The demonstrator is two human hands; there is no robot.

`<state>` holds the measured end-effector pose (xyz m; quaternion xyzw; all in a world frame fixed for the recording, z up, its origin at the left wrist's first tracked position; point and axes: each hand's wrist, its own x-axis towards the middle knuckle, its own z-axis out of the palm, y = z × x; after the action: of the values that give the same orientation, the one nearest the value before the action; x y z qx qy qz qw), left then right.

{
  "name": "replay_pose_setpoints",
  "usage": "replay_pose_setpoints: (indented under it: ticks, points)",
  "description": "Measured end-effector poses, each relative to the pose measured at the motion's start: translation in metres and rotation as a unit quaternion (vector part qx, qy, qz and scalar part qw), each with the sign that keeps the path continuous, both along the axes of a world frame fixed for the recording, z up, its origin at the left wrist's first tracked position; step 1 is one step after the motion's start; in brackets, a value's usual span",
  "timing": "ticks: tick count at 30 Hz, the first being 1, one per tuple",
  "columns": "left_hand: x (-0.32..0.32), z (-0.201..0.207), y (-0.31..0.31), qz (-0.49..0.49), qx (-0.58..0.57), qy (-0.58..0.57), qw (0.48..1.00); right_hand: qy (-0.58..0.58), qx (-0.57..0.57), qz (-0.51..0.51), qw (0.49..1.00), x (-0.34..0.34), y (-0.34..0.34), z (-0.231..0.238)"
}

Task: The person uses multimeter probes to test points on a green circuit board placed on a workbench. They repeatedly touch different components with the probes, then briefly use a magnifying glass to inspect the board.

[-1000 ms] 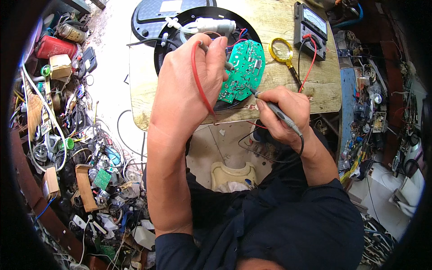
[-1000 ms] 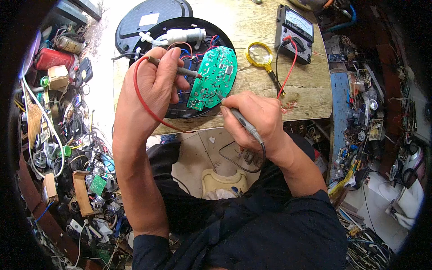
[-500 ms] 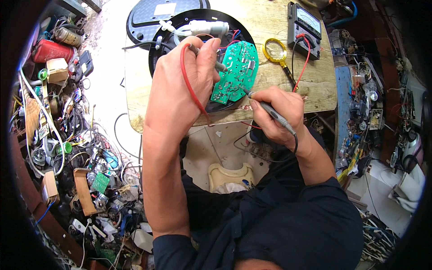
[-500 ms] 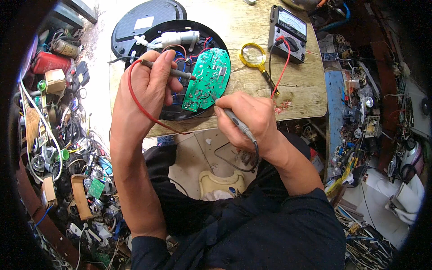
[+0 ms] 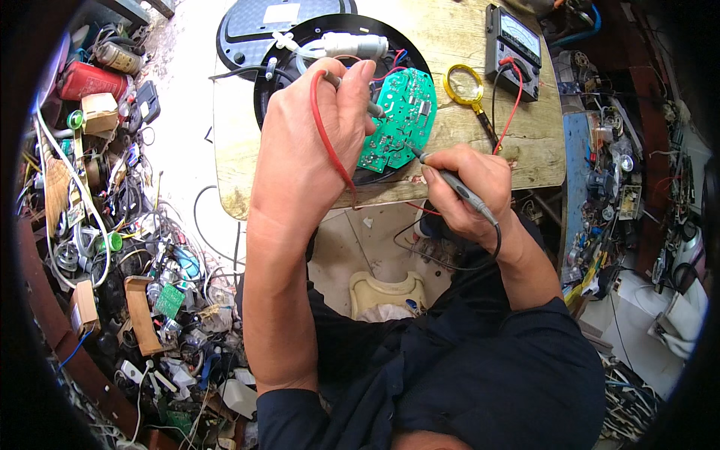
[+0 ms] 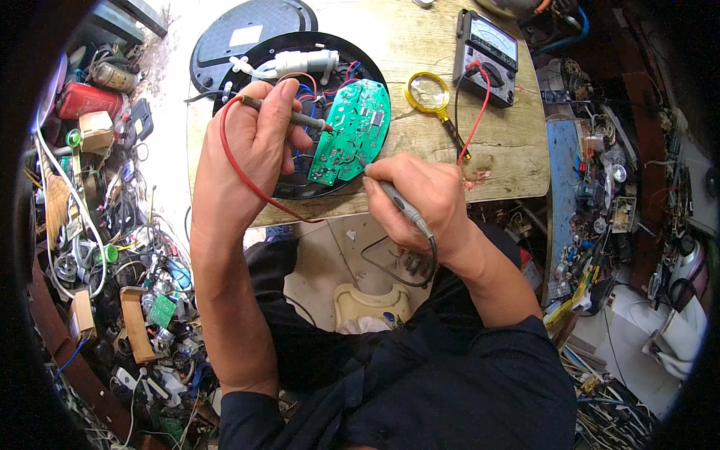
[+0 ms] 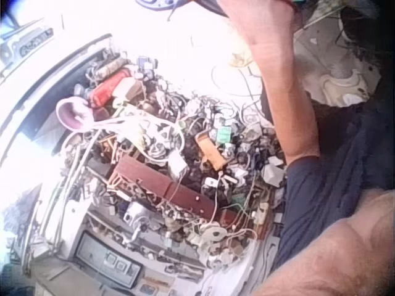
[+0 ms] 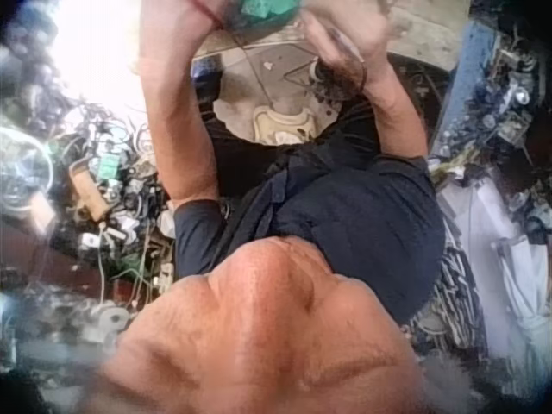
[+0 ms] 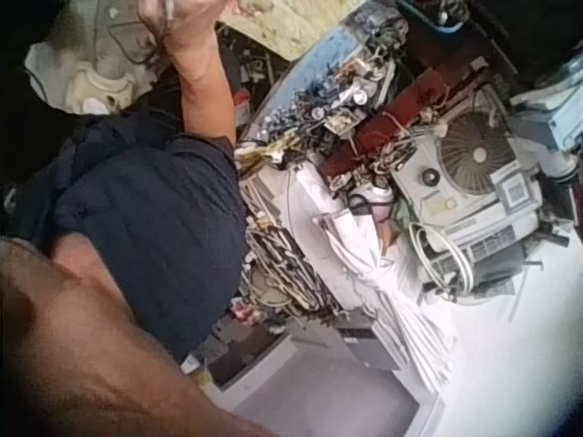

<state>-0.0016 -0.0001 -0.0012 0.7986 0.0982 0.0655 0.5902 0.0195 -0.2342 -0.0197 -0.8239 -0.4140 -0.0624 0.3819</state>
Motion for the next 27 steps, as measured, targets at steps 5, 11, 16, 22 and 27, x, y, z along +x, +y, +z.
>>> replay_pose_setpoints:
  ticks: [5,11,16,22,27]
  points:
    - [0.0010,0.0005,-0.0011,0.003,0.009,-0.006,1.000,-0.001,-0.002,-0.003,1.000,-0.0003,-0.0013,-0.0009]
    - [0.0002,0.0002,0.0002,0.009,0.018,-0.001,1.000,0.002,-0.004,0.000,1.000,-0.0006,-0.0002,-0.0003]
    - [0.0007,0.0022,0.0006,0.007,0.031,0.006,0.999,0.000,-0.004,0.002,1.000,-0.0002,-0.0004,0.0001]
    - [0.0002,0.0004,0.0006,0.009,0.019,0.003,1.000,-0.001,-0.004,0.004,1.000,-0.0001,-0.0006,-0.0002]
    - [0.0007,0.0009,-0.0001,0.014,0.017,-0.006,1.000,0.000,-0.003,0.001,1.000,-0.0004,-0.0008,-0.0012]
